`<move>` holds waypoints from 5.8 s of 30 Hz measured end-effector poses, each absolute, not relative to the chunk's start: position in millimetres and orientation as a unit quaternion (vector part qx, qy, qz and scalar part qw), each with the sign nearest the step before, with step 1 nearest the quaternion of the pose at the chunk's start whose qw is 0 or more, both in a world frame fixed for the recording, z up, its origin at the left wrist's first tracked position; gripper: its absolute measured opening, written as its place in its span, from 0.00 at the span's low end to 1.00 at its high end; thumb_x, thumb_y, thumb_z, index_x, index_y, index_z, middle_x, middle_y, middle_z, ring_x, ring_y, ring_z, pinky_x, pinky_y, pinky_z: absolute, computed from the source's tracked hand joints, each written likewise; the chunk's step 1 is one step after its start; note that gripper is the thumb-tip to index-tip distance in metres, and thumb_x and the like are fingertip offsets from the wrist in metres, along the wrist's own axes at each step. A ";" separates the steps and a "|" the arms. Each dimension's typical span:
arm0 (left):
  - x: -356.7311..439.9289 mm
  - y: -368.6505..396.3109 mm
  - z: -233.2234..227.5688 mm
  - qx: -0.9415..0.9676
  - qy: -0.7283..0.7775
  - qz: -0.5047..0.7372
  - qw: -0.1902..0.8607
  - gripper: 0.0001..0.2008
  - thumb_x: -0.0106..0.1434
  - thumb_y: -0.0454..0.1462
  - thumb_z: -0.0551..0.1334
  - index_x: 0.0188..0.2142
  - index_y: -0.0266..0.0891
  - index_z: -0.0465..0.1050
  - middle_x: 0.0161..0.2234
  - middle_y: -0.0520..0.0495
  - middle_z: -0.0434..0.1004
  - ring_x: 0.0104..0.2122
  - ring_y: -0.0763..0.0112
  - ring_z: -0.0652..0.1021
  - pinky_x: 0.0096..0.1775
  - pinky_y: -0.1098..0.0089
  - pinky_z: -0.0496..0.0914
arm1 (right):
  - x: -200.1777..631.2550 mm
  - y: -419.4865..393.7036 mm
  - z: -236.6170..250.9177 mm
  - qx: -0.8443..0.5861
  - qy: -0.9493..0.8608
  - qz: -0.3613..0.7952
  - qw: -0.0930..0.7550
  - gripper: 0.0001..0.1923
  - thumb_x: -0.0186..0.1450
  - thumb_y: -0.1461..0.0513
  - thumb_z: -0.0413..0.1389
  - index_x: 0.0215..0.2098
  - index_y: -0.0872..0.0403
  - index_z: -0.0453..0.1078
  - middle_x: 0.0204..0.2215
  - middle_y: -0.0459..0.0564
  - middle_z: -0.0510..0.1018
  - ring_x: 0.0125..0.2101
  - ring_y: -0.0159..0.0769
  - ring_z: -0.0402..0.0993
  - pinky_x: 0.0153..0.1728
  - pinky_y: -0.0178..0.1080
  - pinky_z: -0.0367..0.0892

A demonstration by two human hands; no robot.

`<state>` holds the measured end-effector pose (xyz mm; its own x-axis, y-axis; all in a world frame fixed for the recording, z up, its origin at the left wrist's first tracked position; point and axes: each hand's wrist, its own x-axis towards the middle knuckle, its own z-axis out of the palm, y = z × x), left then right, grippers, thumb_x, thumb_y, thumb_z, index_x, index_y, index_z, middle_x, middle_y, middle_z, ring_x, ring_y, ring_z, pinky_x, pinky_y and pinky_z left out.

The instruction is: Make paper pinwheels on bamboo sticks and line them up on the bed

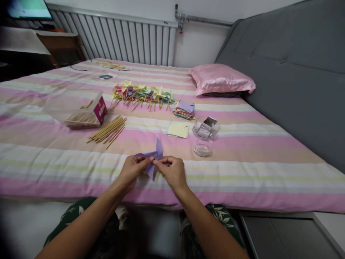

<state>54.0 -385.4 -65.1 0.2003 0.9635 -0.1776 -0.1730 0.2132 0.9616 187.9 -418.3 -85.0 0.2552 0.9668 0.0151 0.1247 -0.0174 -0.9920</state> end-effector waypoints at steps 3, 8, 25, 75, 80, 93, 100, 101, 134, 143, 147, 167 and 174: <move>54.3 -385.6 -63.4 0.434 0.448 0.437 0.648 0.12 0.43 0.40 0.71 0.18 0.33 0.73 0.16 0.53 0.69 0.18 0.78 0.66 0.23 0.75 0.57 | 188.9 -418.3 -85.8 -0.591 -0.456 0.403 0.530 0.15 0.51 0.53 0.63 0.24 0.58 0.76 0.19 0.49 0.75 0.18 0.28 0.64 0.17 0.30 0.57; 55.2 -386.6 -61.3 0.433 0.438 0.436 0.656 0.10 0.43 0.38 0.71 0.19 0.33 0.74 0.17 0.52 0.71 0.19 0.77 0.67 0.24 0.75 0.59 | 189.3 -418.8 -85.8 -0.600 -0.449 0.398 0.530 0.16 0.50 0.52 0.63 0.24 0.58 0.76 0.19 0.50 0.76 0.18 0.29 0.65 0.17 0.31 0.58; 56.5 -386.9 -62.5 0.426 0.448 0.448 0.646 0.08 0.43 0.36 0.70 0.23 0.34 0.77 0.18 0.51 0.73 0.21 0.74 0.69 0.26 0.74 0.61 | 188.5 -420.3 -82.5 -0.625 -0.478 0.365 0.498 0.16 0.51 0.51 0.62 0.24 0.57 0.76 0.20 0.51 0.77 0.19 0.31 0.68 0.20 0.32 0.61; 41.9 -378.4 -69.3 0.490 0.453 0.305 0.680 0.10 0.46 0.39 0.69 0.27 0.33 0.78 0.23 0.46 0.78 0.21 0.72 0.74 0.24 0.75 0.64 | 207.7 -420.8 -59.7 -0.540 -0.675 0.214 0.455 0.05 0.60 0.64 0.54 0.28 0.55 0.70 0.31 0.49 0.71 0.28 0.31 0.70 0.29 0.33 0.66; 42.8 -378.7 -63.5 0.457 0.444 0.315 0.704 0.08 0.45 0.38 0.69 0.24 0.33 0.77 0.22 0.47 0.78 0.20 0.73 0.74 0.24 0.75 0.64 | 206.7 -421.1 -60.0 -0.523 -0.634 0.276 0.499 0.06 0.62 0.60 0.54 0.31 0.54 0.71 0.33 0.49 0.72 0.30 0.31 0.71 0.31 0.34 0.67; 31.7 -372.4 -47.8 0.384 0.435 0.366 0.728 0.08 0.43 0.37 0.69 0.20 0.33 0.75 0.18 0.48 0.75 0.16 0.76 0.71 0.20 0.76 0.61 | 218.7 -419.3 -57.9 -0.513 -0.547 0.242 0.616 0.05 0.58 0.64 0.57 0.34 0.53 0.70 0.29 0.46 0.75 0.26 0.29 0.70 0.28 0.33 0.67; 33.4 -369.8 -54.6 0.338 0.445 0.434 0.706 0.09 0.43 0.35 0.70 0.16 0.35 0.71 0.14 0.53 0.70 0.16 0.79 0.68 0.20 0.77 0.60 | 197.0 -435.1 -58.1 -0.451 -0.716 0.193 0.497 0.11 0.56 0.67 0.56 0.37 0.53 0.73 0.18 0.41 0.72 0.15 0.24 0.60 0.19 0.30 0.60; 34.0 -369.9 -54.9 0.334 0.443 0.437 0.708 0.09 0.43 0.35 0.70 0.16 0.35 0.71 0.14 0.53 0.69 0.16 0.79 0.68 0.20 0.77 0.60 | 192.7 -435.3 -60.9 -0.449 -0.724 0.193 0.487 0.11 0.56 0.66 0.57 0.38 0.53 0.73 0.18 0.41 0.72 0.15 0.24 0.60 0.18 0.29 0.61; 50.1 -383.0 -63.7 0.430 0.442 0.446 0.649 0.10 0.43 0.38 0.71 0.25 0.34 0.78 0.22 0.49 0.76 0.24 0.72 0.72 0.27 0.72 0.63 | 181.9 -429.6 -68.8 -0.675 -0.505 0.263 0.469 0.17 0.56 0.50 0.57 0.24 0.55 0.76 0.11 0.42 0.66 0.15 0.28 0.61 0.18 0.32 0.55; 50.0 -383.8 -62.8 0.508 0.457 0.449 0.577 0.08 0.46 0.37 0.70 0.25 0.34 0.79 0.19 0.50 0.74 0.22 0.72 0.70 0.25 0.73 0.60 | 184.3 -427.4 -74.1 -0.664 -0.494 0.287 0.482 0.18 0.55 0.50 0.58 0.24 0.56 0.77 0.12 0.44 0.68 0.15 0.28 0.61 0.17 0.31 0.54; 49.5 -383.3 -63.2 0.530 0.464 0.437 0.560 0.08 0.47 0.38 0.69 0.23 0.34 0.79 0.18 0.51 0.73 0.20 0.73 0.69 0.24 0.73 0.59 | 185.6 -426.4 -75.7 -0.659 -0.489 0.298 0.488 0.18 0.54 0.49 0.59 0.23 0.57 0.77 0.12 0.44 0.68 0.15 0.27 0.59 0.16 0.31 0.53; 45.1 -380.1 -63.3 0.548 0.427 0.394 0.602 0.10 0.47 0.39 0.69 0.29 0.36 0.81 0.24 0.47 0.78 0.24 0.69 0.74 0.28 0.71 0.65 | 189.3 -426.6 -73.9 -0.664 -0.495 0.303 0.472 0.19 0.52 0.48 0.60 0.24 0.57 0.77 0.13 0.45 0.70 0.15 0.28 0.61 0.16 0.31 0.54; 46.5 -379.3 -66.7 0.483 0.449 0.422 0.622 0.08 0.45 0.38 0.70 0.22 0.34 0.76 0.18 0.51 0.73 0.20 0.73 0.70 0.24 0.73 0.60 | 184.6 -431.2 -66.9 -0.665 -0.522 0.269 0.462 0.18 0.54 0.48 0.59 0.24 0.54 0.77 0.12 0.42 0.64 0.15 0.27 0.58 0.17 0.32 0.53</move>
<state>46.5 -379.3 -66.7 0.2404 0.9590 -0.1500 -0.0918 0.1763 0.9800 184.6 -431.2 -66.9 0.3107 0.9423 0.1244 0.4456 -0.0288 -0.8948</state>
